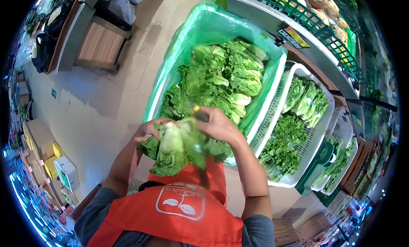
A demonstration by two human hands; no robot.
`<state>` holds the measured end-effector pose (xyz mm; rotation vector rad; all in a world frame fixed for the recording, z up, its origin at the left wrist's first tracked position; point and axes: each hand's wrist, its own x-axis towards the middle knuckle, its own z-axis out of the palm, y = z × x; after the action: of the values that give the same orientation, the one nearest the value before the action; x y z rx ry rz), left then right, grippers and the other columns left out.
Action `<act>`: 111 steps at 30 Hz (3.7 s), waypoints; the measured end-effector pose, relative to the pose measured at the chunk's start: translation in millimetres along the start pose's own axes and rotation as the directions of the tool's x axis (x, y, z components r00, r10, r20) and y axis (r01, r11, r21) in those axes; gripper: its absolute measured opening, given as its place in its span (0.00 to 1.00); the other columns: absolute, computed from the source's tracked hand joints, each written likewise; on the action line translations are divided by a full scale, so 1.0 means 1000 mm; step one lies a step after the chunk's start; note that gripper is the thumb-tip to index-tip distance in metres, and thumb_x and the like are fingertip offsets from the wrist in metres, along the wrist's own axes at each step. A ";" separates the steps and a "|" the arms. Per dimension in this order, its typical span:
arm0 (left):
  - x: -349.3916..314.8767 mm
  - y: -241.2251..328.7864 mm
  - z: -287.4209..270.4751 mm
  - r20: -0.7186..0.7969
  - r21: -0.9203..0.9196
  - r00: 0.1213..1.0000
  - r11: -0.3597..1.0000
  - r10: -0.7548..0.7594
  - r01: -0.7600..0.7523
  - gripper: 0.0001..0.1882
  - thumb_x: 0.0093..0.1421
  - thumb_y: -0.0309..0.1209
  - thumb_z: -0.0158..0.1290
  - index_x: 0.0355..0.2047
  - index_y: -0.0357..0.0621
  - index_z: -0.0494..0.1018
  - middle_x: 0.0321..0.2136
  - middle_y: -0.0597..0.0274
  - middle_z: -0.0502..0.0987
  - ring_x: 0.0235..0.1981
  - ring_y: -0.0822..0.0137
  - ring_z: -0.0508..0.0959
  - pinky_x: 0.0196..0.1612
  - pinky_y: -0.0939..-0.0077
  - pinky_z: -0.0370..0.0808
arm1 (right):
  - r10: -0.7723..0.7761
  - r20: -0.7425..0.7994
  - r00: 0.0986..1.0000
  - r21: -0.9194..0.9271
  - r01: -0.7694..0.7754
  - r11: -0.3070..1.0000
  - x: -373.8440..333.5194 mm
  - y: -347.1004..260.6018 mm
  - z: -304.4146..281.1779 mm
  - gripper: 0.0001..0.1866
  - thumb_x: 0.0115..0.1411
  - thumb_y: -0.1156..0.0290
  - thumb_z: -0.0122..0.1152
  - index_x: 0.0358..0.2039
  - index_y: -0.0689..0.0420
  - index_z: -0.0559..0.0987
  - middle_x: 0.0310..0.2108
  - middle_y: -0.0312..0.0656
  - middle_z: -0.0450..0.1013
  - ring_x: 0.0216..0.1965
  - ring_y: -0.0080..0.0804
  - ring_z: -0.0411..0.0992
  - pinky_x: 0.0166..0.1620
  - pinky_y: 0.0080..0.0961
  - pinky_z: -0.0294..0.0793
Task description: The person trims the base of lettuce heads using a small knife, removes outer leaves, and places the trimmed lettuce into a white basket. The person repeats this process for several lettuce heads in the produce section.
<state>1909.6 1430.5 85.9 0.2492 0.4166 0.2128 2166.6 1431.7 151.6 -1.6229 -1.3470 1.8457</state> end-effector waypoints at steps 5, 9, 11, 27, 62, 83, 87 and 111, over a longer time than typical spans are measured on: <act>-0.020 0.013 -0.007 -0.103 0.023 0.975 0.980 0.197 -0.195 0.42 0.31 0.20 0.54 0.53 0.36 0.58 0.45 0.54 0.68 0.47 0.60 0.70 0.52 0.71 0.63 | -0.003 -0.352 0.936 -0.084 -0.028 0.996 0.032 0.063 -0.004 0.13 0.48 0.70 0.55 0.34 0.62 0.72 0.16 0.43 0.65 0.18 0.31 0.63 0.25 0.27 0.64; -0.021 0.026 -0.005 -0.280 0.324 0.918 0.928 0.282 -0.186 0.37 0.38 0.22 0.52 0.54 0.40 0.58 0.48 0.60 0.65 0.50 0.66 0.65 0.53 0.74 0.61 | -0.111 -0.393 0.913 -0.340 -0.033 0.940 0.041 0.066 0.021 0.13 0.50 0.67 0.57 0.33 0.61 0.71 0.20 0.55 0.67 0.22 0.49 0.67 0.27 0.35 0.65; -0.020 0.025 -0.006 -0.366 0.456 0.870 0.879 0.332 -0.144 0.36 0.39 0.21 0.52 0.54 0.42 0.59 0.48 0.61 0.65 0.50 0.68 0.64 0.52 0.76 0.60 | -0.107 -0.475 0.873 -0.250 -0.017 0.968 0.032 0.051 0.035 0.11 0.50 0.68 0.57 0.32 0.61 0.71 0.20 0.53 0.68 0.21 0.46 0.68 0.26 0.33 0.65; 0.002 0.024 0.000 -0.363 0.727 0.902 0.677 0.233 0.117 0.38 0.43 0.29 0.60 0.54 0.44 0.56 0.48 0.63 0.64 0.51 0.68 0.62 0.54 0.77 0.56 | 0.084 -0.019 0.996 -0.055 -0.085 0.995 0.020 0.020 0.045 0.08 0.43 0.69 0.58 0.18 0.61 0.74 0.13 0.33 0.67 0.15 0.17 0.63 0.19 0.16 0.61; -0.017 0.020 -0.005 -0.456 -0.091 0.886 0.995 -0.082 0.045 0.23 0.54 0.31 0.51 0.50 0.41 0.62 0.42 0.55 0.71 0.39 0.65 0.75 0.42 0.70 0.73 | -0.140 -0.193 0.971 -0.258 0.087 0.962 0.002 0.007 0.060 0.17 0.43 0.64 0.61 0.31 0.62 0.72 0.22 0.44 0.68 0.25 0.35 0.68 0.31 0.28 0.67; -0.023 0.018 -0.006 -0.512 0.189 0.854 0.982 0.094 0.005 0.31 0.53 0.34 0.52 0.56 0.43 0.55 0.43 0.61 0.69 0.41 0.70 0.72 0.42 0.79 0.70 | -0.320 -0.269 0.909 -0.236 0.260 0.936 0.003 0.019 0.054 0.17 0.42 0.75 0.61 0.35 0.61 0.71 0.37 0.45 0.66 0.38 0.38 0.67 0.41 0.26 0.67; -0.013 0.014 -0.009 -0.466 0.225 0.879 0.974 0.100 0.009 0.29 0.55 0.37 0.51 0.55 0.43 0.56 0.41 0.64 0.70 0.38 0.77 0.72 0.38 0.84 0.70 | -0.420 -0.082 0.904 -0.311 0.378 0.872 0.005 0.003 0.070 0.15 0.43 0.74 0.60 0.34 0.57 0.72 0.34 0.43 0.66 0.32 0.43 0.70 0.34 0.31 0.71; -0.010 0.004 0.002 -0.406 -0.369 0.911 0.924 -0.064 -0.099 0.20 0.58 0.43 0.45 0.36 0.36 0.70 0.28 0.56 0.76 0.25 0.66 0.77 0.29 0.75 0.76 | -0.436 -0.052 0.898 -0.218 0.416 0.883 0.004 0.000 0.050 0.14 0.40 0.77 0.61 0.31 0.62 0.74 0.29 0.44 0.70 0.30 0.37 0.71 0.35 0.24 0.70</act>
<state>1901.1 1431.5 92.5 -0.1856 0.7823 0.3628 2120.6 1413.3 144.1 -1.3418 -1.7274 1.3882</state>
